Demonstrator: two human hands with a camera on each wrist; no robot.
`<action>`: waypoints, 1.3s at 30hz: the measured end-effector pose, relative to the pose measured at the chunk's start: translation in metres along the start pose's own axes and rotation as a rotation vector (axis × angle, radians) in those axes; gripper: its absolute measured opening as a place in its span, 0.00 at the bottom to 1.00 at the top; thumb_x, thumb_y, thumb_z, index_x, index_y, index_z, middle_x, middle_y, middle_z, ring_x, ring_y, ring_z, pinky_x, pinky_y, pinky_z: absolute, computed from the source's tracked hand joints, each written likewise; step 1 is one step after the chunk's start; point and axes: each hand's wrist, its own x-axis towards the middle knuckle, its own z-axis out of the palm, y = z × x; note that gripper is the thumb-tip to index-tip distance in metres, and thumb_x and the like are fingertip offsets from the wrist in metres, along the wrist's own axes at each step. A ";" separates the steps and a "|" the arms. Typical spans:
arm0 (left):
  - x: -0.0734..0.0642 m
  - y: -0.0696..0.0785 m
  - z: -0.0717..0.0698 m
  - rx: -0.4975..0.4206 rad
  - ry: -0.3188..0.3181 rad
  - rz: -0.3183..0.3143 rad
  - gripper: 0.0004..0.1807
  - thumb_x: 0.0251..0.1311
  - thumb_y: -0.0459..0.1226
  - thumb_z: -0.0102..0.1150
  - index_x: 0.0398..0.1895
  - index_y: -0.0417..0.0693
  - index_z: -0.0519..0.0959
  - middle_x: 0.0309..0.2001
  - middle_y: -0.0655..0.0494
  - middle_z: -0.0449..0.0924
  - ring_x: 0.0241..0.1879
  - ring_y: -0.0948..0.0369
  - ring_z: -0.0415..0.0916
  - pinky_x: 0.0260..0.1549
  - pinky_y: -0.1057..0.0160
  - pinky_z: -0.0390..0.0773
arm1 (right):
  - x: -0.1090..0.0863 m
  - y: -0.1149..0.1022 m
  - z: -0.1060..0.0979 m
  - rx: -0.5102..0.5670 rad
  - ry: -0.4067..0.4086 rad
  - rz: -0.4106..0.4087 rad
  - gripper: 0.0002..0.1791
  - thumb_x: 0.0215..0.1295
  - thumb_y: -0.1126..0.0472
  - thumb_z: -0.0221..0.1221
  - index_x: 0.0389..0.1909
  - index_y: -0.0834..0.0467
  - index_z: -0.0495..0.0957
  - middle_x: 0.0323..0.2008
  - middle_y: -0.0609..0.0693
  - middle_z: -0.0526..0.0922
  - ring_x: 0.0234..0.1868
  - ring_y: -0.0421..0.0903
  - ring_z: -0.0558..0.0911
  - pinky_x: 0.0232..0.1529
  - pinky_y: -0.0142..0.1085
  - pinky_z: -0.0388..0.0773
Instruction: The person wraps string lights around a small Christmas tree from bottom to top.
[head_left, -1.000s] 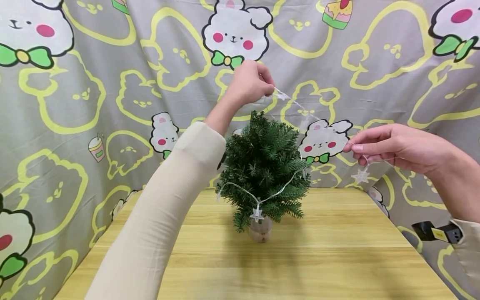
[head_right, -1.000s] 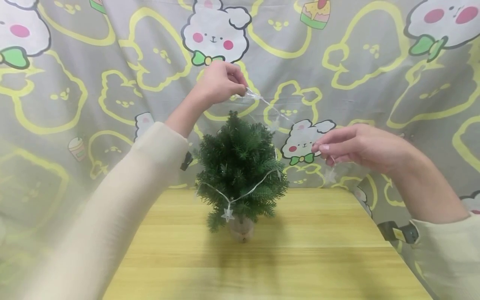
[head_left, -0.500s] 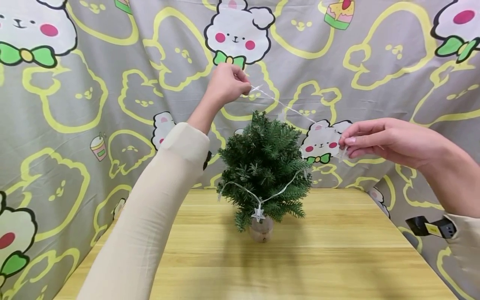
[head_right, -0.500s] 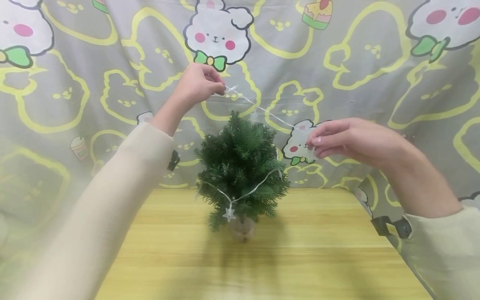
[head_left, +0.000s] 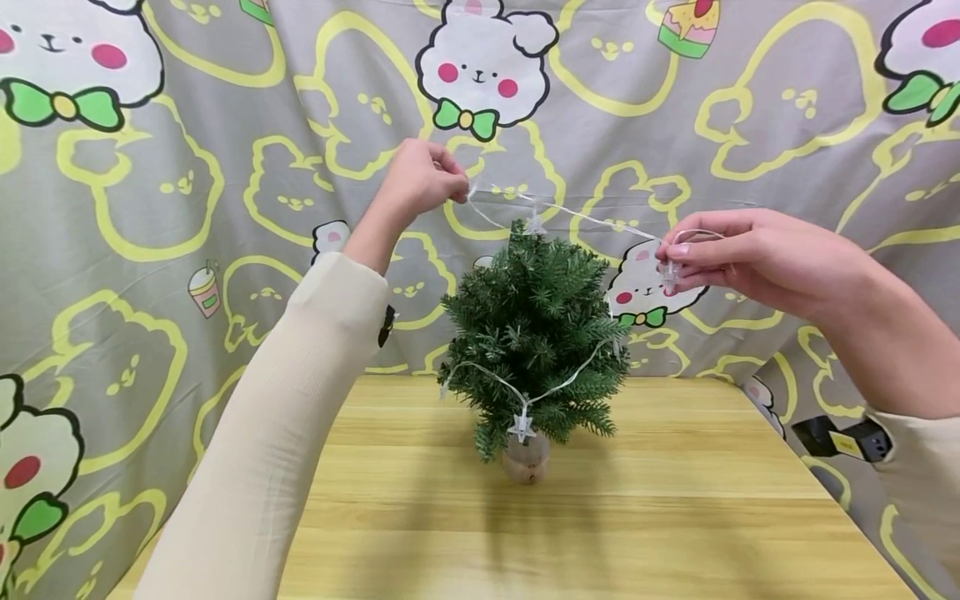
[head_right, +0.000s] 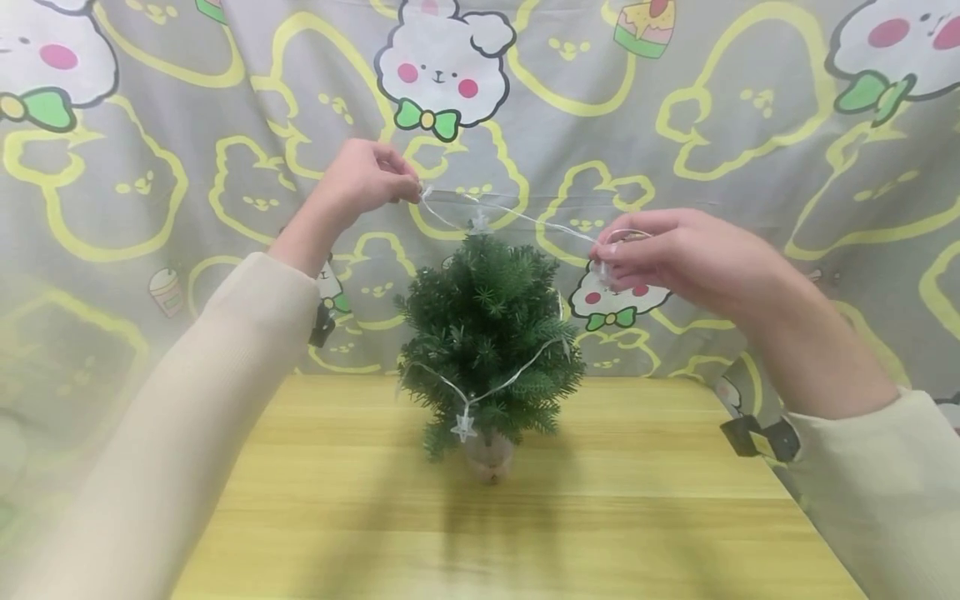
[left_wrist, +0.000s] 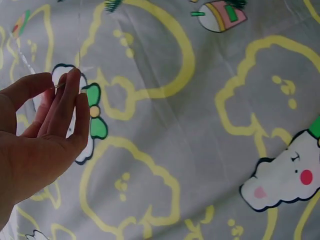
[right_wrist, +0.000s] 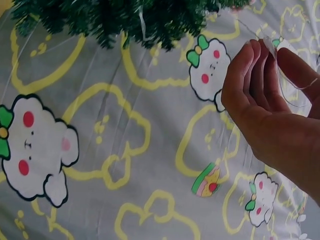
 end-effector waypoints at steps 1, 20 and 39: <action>-0.001 -0.003 0.000 -0.009 -0.003 -0.011 0.04 0.61 0.34 0.58 0.33 0.47 0.83 0.30 0.58 0.88 0.44 0.61 0.83 0.36 0.68 0.69 | 0.002 -0.002 0.002 0.014 0.013 0.001 0.12 0.78 0.68 0.50 0.52 0.62 0.80 0.50 0.51 0.82 0.45 0.48 0.85 0.51 0.36 0.84; -0.011 -0.040 -0.003 -0.151 -0.142 -0.139 0.16 0.66 0.45 0.66 0.44 0.40 0.83 0.43 0.51 0.90 0.45 0.59 0.88 0.49 0.63 0.84 | 0.027 -0.029 0.035 0.262 0.072 -0.066 0.10 0.72 0.71 0.56 0.49 0.65 0.83 0.49 0.56 0.83 0.42 0.47 0.86 0.48 0.35 0.85; -0.045 -0.068 -0.016 -0.317 -0.309 -0.059 0.14 0.70 0.41 0.61 0.45 0.36 0.78 0.43 0.53 0.88 0.49 0.56 0.87 0.57 0.58 0.81 | 0.025 -0.043 0.041 0.247 -0.035 -0.135 0.12 0.73 0.71 0.55 0.52 0.68 0.82 0.48 0.57 0.84 0.41 0.47 0.86 0.48 0.35 0.85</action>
